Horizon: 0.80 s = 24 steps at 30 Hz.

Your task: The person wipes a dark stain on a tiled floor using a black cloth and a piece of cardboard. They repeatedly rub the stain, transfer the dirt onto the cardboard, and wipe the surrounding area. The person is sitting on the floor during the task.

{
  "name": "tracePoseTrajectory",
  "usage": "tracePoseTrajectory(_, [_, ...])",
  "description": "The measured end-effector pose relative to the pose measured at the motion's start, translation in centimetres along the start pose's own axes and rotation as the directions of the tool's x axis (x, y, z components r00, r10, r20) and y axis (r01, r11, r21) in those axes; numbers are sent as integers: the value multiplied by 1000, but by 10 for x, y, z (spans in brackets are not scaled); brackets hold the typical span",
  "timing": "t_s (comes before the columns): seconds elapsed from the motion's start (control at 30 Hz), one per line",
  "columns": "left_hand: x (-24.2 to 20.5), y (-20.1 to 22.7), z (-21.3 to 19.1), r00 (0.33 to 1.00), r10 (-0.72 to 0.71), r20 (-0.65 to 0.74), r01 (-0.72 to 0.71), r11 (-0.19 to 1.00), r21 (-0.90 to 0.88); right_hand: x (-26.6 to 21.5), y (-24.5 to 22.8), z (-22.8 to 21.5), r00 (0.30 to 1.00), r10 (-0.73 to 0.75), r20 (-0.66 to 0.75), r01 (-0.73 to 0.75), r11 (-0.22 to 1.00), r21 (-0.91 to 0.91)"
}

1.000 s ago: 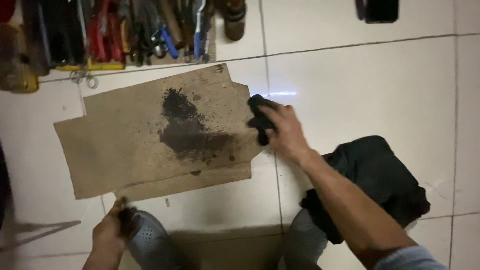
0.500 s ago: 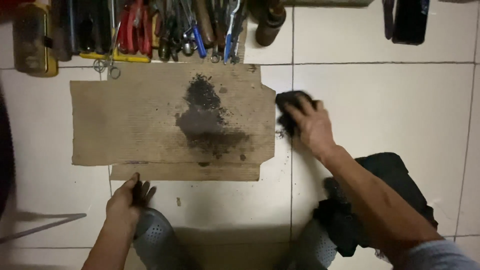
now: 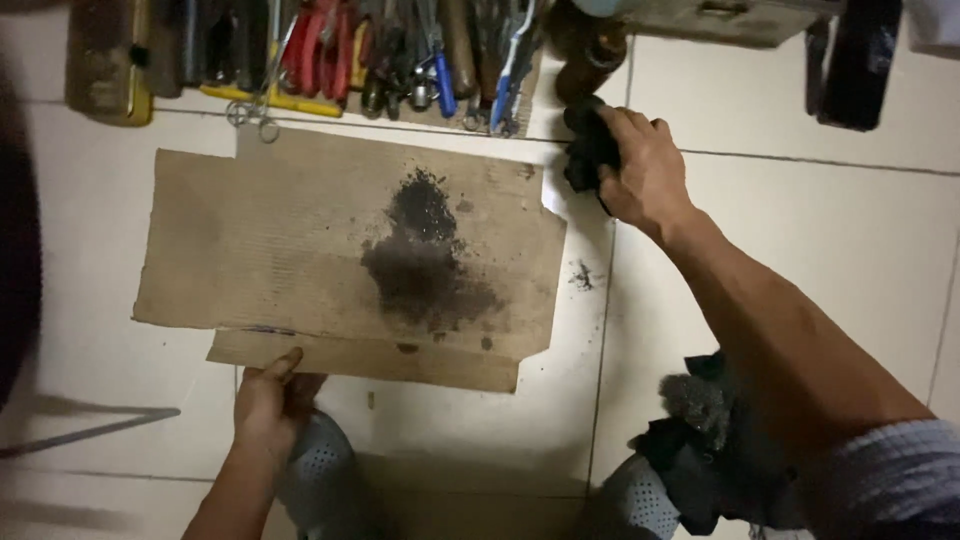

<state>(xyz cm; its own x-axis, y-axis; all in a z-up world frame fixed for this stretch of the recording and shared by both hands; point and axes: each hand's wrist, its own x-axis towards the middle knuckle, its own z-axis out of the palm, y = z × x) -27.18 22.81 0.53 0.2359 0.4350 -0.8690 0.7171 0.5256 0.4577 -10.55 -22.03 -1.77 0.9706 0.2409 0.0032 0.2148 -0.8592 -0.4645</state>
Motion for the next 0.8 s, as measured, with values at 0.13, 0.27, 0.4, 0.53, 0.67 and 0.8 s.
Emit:
tracePoseTrajectory(0.13, [-30,9,-12,988,1,-157,10,997,73,13,1,40,984,150,93,-136,981,-137])
tracePoseTrajectory(0.27, [-46,7,-26,969,97,-229,-52,979,195,-12,-10,66,990,12,140,45,917,-396])
tracePoseTrajectory(0.4, [-25,-3,-52,982,157,-109,-150,986,67,-23,-58,24,976,-90,197,93,996,-7])
tracePoseTrajectory(0.53, [-17,4,-56,973,67,-223,-56,997,52,7,-30,40,998,-45,50,47,998,-29])
tracePoseTrajectory(0.67, [1,-3,-54,989,-7,-147,0,999,-47,-1,-27,80,999,-35,3,35,953,-302])
tracePoseTrajectory(0.8, [-4,7,-34,986,-100,-134,103,995,16,-16,-85,59,964,-157,216,158,987,17])
